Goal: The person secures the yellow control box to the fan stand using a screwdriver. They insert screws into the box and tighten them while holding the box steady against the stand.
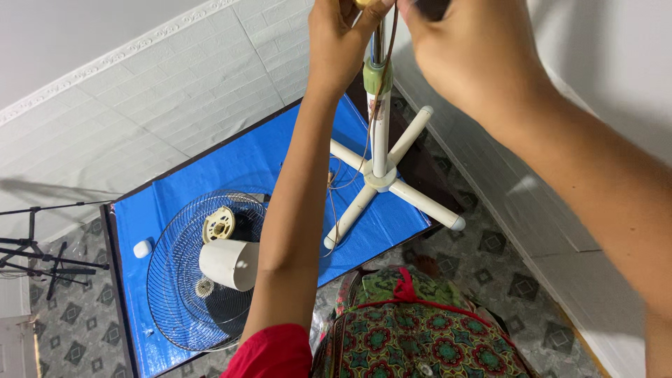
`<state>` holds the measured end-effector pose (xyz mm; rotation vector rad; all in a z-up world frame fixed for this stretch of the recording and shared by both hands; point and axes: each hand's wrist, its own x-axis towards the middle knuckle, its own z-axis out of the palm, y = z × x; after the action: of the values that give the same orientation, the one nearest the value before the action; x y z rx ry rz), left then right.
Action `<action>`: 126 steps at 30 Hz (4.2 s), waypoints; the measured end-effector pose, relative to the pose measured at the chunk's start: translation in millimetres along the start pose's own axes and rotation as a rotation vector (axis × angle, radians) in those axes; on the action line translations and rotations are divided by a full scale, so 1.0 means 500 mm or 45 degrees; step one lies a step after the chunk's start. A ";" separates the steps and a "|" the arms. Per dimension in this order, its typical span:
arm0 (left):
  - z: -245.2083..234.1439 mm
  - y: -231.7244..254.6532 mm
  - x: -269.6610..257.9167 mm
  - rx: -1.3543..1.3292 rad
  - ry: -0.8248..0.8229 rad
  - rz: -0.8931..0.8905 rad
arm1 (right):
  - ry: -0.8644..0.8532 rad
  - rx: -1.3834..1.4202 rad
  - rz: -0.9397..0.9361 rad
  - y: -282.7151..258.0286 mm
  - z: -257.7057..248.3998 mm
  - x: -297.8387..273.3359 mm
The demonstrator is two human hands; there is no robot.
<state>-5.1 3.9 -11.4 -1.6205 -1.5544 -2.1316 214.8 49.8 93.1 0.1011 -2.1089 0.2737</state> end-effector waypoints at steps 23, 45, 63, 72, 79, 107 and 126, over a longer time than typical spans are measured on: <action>0.010 0.017 0.000 0.056 0.035 -0.005 | -0.117 0.709 0.680 -0.004 -0.021 -0.005; 0.018 0.021 0.000 0.033 0.056 0.019 | -0.355 -0.352 -0.170 -0.026 -0.045 0.036; -0.005 0.061 -0.004 0.017 -0.091 0.048 | 0.196 1.339 1.279 -0.032 -0.017 -0.094; 0.000 0.046 0.009 0.156 0.029 -0.172 | 0.355 1.522 1.372 0.132 0.020 -0.118; 0.009 0.041 0.008 -0.056 0.196 -0.188 | -0.005 1.310 0.771 0.175 0.125 -0.024; -0.100 0.005 -0.042 0.327 -0.095 -0.213 | 0.023 1.743 0.534 0.224 0.237 -0.059; -0.458 -0.412 -0.689 1.833 -0.034 -1.086 | -0.027 1.558 0.708 0.283 0.158 -0.226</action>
<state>-124.0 -228.1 -392.7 -0.4601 -2.9086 -0.4263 182.8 164.3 -64.5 0.2247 -1.6557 1.8507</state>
